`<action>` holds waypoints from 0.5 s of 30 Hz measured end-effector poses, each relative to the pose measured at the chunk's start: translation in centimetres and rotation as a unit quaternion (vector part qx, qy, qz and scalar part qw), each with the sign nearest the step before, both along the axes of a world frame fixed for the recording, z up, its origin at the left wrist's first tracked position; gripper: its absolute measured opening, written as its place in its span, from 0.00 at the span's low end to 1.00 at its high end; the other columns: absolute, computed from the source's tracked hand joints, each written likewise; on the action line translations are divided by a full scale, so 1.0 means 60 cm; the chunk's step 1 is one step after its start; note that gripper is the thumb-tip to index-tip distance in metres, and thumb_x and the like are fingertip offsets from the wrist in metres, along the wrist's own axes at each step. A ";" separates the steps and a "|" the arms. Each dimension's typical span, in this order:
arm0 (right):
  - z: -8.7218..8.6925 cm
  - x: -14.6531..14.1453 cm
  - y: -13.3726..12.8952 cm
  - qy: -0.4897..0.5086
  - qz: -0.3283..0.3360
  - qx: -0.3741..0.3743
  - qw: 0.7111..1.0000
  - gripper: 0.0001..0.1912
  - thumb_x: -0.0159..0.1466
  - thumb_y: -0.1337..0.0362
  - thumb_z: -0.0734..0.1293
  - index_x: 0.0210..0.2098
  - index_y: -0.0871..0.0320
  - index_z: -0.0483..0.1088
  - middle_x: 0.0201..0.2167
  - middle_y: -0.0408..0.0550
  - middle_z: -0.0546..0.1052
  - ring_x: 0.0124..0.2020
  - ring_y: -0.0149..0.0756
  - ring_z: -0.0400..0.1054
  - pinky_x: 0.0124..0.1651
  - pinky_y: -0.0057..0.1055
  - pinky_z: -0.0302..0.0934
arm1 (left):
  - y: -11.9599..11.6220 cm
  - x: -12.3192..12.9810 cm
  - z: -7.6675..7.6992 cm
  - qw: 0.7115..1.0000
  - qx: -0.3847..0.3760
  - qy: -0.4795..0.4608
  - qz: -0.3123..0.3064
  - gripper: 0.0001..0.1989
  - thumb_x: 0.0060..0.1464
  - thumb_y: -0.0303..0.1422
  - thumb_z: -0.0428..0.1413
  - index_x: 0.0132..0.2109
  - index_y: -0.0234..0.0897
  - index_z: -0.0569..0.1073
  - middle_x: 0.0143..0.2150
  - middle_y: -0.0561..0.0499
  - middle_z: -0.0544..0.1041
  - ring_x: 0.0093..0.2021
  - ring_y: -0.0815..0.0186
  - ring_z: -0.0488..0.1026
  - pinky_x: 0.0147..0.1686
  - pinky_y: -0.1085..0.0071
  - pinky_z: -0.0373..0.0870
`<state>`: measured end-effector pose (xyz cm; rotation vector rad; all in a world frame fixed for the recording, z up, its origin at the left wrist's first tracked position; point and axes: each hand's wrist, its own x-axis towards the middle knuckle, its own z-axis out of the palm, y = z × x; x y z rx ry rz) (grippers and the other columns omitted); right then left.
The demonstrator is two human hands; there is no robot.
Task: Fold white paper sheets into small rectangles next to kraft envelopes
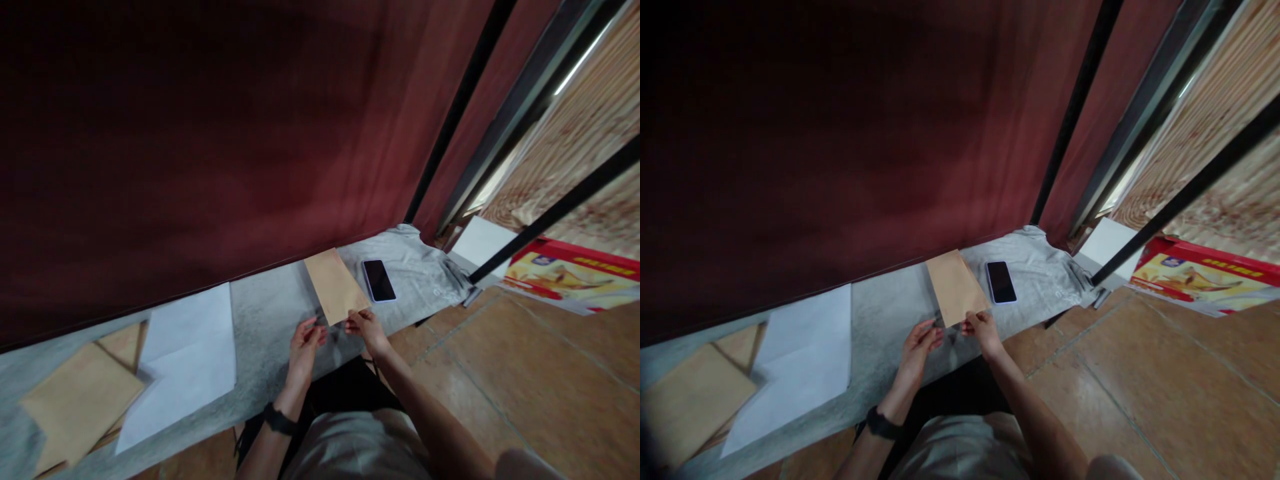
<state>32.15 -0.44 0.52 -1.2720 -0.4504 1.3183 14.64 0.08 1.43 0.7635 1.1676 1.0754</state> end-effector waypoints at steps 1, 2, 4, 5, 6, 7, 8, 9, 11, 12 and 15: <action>-0.002 0.008 0.002 -0.001 -0.003 -0.003 1.000 0.23 0.46 0.46 0.79 0.23 0.58 0.71 0.22 0.46 0.78 0.22 0.33 0.71 0.28 0.30 0.70 | -0.002 -0.007 -0.004 1.000 -0.003 0.005 0.001 0.29 0.42 0.44 0.70 0.49 0.35 0.74 0.36 0.45 0.82 0.38 0.58 0.81 0.40 0.63 0.77; -0.004 0.014 0.003 -0.002 -0.005 -0.006 1.000 0.23 0.46 0.47 0.79 0.23 0.58 0.71 0.21 0.46 0.77 0.21 0.33 0.71 0.27 0.30 0.70 | -0.006 -0.014 -0.008 1.000 -0.005 0.011 0.002 0.28 0.42 0.45 0.70 0.48 0.35 0.74 0.36 0.45 0.82 0.38 0.58 0.81 0.40 0.64 0.77; -0.009 0.024 0.004 -0.002 -0.010 -0.010 1.000 0.21 0.46 0.49 0.79 0.23 0.58 0.70 0.21 0.45 0.77 0.21 0.33 0.71 0.27 0.29 0.70 | -0.015 -0.028 -0.015 1.000 -0.006 0.023 0.002 0.27 0.42 0.45 0.69 0.47 0.34 0.75 0.36 0.45 0.82 0.38 0.59 0.81 0.39 0.65 0.77; -0.011 0.027 0.005 -0.002 -0.012 -0.011 1.000 0.21 0.46 0.50 0.79 0.23 0.58 0.70 0.20 0.45 0.77 0.21 0.33 0.71 0.27 0.29 0.70 | -0.021 -0.036 -0.018 1.000 -0.006 0.029 0.001 0.27 0.42 0.46 0.69 0.46 0.34 0.76 0.36 0.45 0.82 0.38 0.59 0.81 0.39 0.65 0.77; -0.014 0.030 0.004 -0.001 -0.013 -0.012 1.000 0.20 0.46 0.50 0.79 0.23 0.57 0.71 0.21 0.45 0.78 0.21 0.33 0.72 0.27 0.29 0.71 | -0.028 -0.044 -0.020 0.999 -0.006 0.035 -0.001 0.26 0.43 0.46 0.69 0.45 0.34 0.77 0.36 0.44 0.82 0.37 0.59 0.81 0.39 0.65 0.77; -0.016 0.033 0.004 0.001 -0.015 -0.012 1.000 0.20 0.46 0.51 0.79 0.23 0.57 0.71 0.21 0.46 0.78 0.22 0.34 0.72 0.28 0.29 0.71 | -0.034 -0.052 -0.021 0.999 -0.005 0.040 -0.002 0.25 0.43 0.47 0.68 0.44 0.34 0.77 0.36 0.44 0.83 0.37 0.59 0.81 0.39 0.65 0.77; -0.018 0.036 0.004 0.003 -0.015 -0.012 1.000 0.19 0.46 0.51 0.79 0.24 0.57 0.71 0.21 0.46 0.78 0.22 0.34 0.73 0.28 0.28 0.71 | -0.041 -0.060 -0.022 0.999 -0.005 0.043 -0.002 0.25 0.43 0.47 0.68 0.43 0.35 0.78 0.36 0.44 0.83 0.37 0.59 0.81 0.39 0.65 0.78; -0.020 0.038 0.004 0.004 -0.014 -0.012 1.000 0.19 0.47 0.51 0.79 0.24 0.57 0.71 0.22 0.47 0.79 0.23 0.34 0.74 0.29 0.28 0.72 | -0.047 -0.068 -0.023 0.999 -0.004 0.045 -0.002 0.25 0.43 0.48 0.68 0.42 0.35 0.78 0.37 0.44 0.83 0.38 0.58 0.81 0.40 0.64 0.78; -0.023 0.042 0.005 0.007 -0.010 -0.010 1.000 0.18 0.48 0.52 0.79 0.24 0.57 0.71 0.23 0.48 0.80 0.23 0.34 0.74 0.29 0.28 0.72 | -0.058 -0.082 -0.023 0.999 -0.006 0.048 0.002 0.24 0.44 0.49 0.68 0.42 0.35 0.78 0.37 0.44 0.83 0.39 0.58 0.81 0.41 0.64 0.78; -0.024 0.043 0.007 0.008 -0.007 -0.009 1.000 0.18 0.48 0.53 0.79 0.24 0.57 0.71 0.23 0.48 0.80 0.23 0.34 0.74 0.29 0.28 0.72 | -0.063 -0.088 -0.023 0.999 -0.008 0.049 0.002 0.24 0.44 0.49 0.68 0.42 0.35 0.78 0.38 0.44 0.83 0.40 0.57 0.81 0.41 0.64 0.78; -0.027 0.046 0.012 0.000 0.011 -0.005 1.000 0.16 0.50 0.54 0.78 0.25 0.57 0.71 0.25 0.50 0.81 0.22 0.34 0.74 0.27 0.28 0.72 | -0.074 -0.098 -0.023 0.998 -0.012 0.053 0.004 0.24 0.45 0.50 0.67 0.43 0.35 0.79 0.38 0.44 0.83 0.40 0.57 0.81 0.42 0.63 0.78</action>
